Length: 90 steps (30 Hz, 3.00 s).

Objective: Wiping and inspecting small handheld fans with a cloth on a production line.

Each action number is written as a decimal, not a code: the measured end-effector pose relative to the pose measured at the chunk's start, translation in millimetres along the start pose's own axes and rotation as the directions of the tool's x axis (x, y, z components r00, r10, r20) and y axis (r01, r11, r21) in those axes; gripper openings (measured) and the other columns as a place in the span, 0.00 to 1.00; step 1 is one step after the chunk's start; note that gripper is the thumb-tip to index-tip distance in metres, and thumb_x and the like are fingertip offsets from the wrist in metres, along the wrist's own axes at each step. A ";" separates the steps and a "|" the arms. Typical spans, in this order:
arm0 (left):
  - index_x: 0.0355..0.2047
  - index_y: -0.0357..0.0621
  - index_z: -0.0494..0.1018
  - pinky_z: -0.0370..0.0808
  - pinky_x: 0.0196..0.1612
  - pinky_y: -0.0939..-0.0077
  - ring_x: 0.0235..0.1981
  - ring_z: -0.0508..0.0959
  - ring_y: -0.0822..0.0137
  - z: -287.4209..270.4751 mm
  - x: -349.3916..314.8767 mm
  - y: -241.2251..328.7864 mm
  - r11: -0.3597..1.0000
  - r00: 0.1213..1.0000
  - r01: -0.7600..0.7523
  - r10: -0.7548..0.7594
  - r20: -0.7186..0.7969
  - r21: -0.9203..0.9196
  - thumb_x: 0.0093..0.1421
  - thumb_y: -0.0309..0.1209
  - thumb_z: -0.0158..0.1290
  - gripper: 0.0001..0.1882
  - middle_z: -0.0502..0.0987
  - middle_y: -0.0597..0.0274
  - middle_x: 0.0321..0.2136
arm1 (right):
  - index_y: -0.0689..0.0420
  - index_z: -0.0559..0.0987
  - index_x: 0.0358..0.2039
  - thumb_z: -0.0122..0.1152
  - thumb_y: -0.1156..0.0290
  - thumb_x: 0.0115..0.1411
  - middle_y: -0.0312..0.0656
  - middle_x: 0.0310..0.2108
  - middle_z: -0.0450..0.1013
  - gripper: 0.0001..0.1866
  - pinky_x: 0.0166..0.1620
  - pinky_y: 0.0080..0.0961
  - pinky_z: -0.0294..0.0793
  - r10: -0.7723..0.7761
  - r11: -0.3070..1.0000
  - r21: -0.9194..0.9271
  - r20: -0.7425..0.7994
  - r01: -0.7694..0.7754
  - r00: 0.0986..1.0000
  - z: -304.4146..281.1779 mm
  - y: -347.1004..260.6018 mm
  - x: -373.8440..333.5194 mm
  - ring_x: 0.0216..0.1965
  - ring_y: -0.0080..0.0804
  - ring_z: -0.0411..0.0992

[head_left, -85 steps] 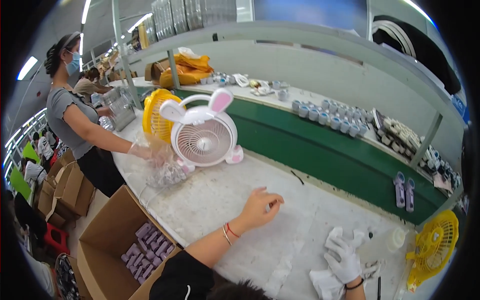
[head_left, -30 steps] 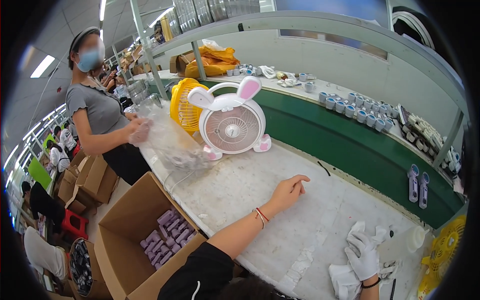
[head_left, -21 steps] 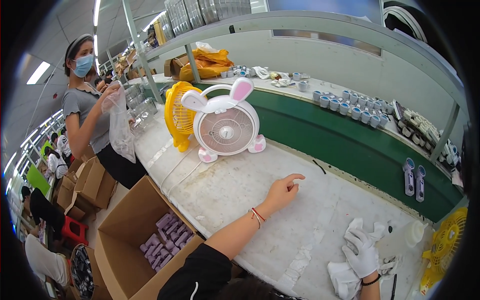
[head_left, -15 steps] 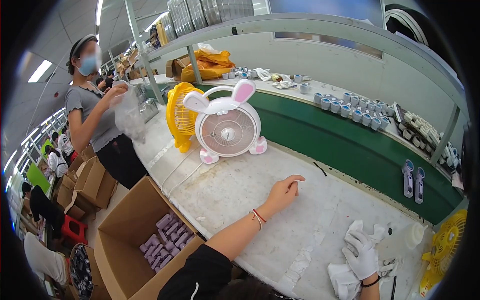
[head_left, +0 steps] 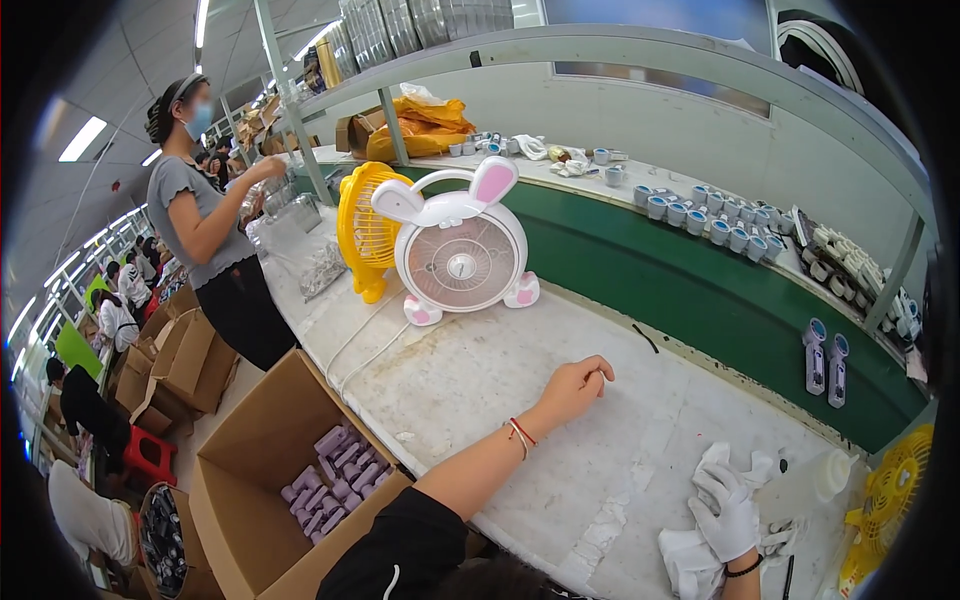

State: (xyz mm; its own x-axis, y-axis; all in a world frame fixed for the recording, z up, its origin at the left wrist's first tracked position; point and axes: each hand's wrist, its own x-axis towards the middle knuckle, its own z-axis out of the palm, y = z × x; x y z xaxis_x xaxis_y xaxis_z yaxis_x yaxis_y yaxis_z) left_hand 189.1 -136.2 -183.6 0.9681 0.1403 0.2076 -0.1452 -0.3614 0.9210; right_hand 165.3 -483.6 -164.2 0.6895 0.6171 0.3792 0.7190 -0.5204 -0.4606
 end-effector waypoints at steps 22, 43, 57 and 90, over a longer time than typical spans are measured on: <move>0.27 0.39 0.74 0.72 0.29 0.74 0.22 0.76 0.69 2.9 -2.0 -4.7 0.999 0.999 -0.043 0.043 0.003 0.011 0.60 0.26 0.40 0.11 0.76 0.59 0.19 | 0.55 0.79 0.43 0.68 0.72 0.47 0.44 0.49 0.71 0.20 0.56 0.42 0.66 0.000 0.999 -0.037 0.008 0.000 1.000 -0.5 4.6 -6.3 0.53 0.50 0.66; 0.24 0.37 0.70 0.71 0.29 0.81 0.23 0.72 0.76 -5.6 2.2 -9.9 1.000 0.999 0.003 -0.003 0.040 0.008 0.61 0.21 0.36 0.13 0.72 0.65 0.20 | 0.53 0.79 0.47 0.66 0.66 0.54 0.44 0.53 0.70 0.19 0.59 0.41 0.65 0.056 0.998 0.006 0.082 -0.057 0.995 -3.2 8.1 -7.1 0.58 0.49 0.64; 0.23 0.37 0.71 0.71 0.29 0.77 0.24 0.73 0.70 21.4 -2.8 -3.8 0.987 0.993 -0.116 0.113 0.030 0.115 0.56 0.19 0.41 0.09 0.73 0.62 0.20 | 0.53 0.80 0.42 0.63 0.65 0.55 0.41 0.48 0.73 0.14 0.55 0.39 0.69 0.083 0.995 0.056 0.052 -0.086 0.995 -4.4 12.0 -2.1 0.55 0.45 0.67; 0.56 0.38 0.57 0.77 0.36 0.72 0.31 0.78 0.67 104.7 -11.7 87.6 0.921 0.741 0.312 -0.082 0.666 -0.234 0.63 0.26 0.46 0.21 0.75 0.50 0.48 | 0.60 0.73 0.51 0.52 0.80 0.55 0.53 0.47 0.72 0.21 0.55 0.38 0.68 0.060 0.971 0.237 -0.317 0.017 0.947 -6.4 27.7 -13.0 0.50 0.52 0.69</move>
State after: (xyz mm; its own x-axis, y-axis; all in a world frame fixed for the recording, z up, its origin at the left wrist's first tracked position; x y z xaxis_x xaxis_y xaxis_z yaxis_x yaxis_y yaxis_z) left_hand 186.4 -266.0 -139.9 0.8656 -0.4804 -0.1411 0.1204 -0.0737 0.9900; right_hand 176.9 -509.8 -176.8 0.7236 0.3658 0.5854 0.6899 -0.3550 -0.6309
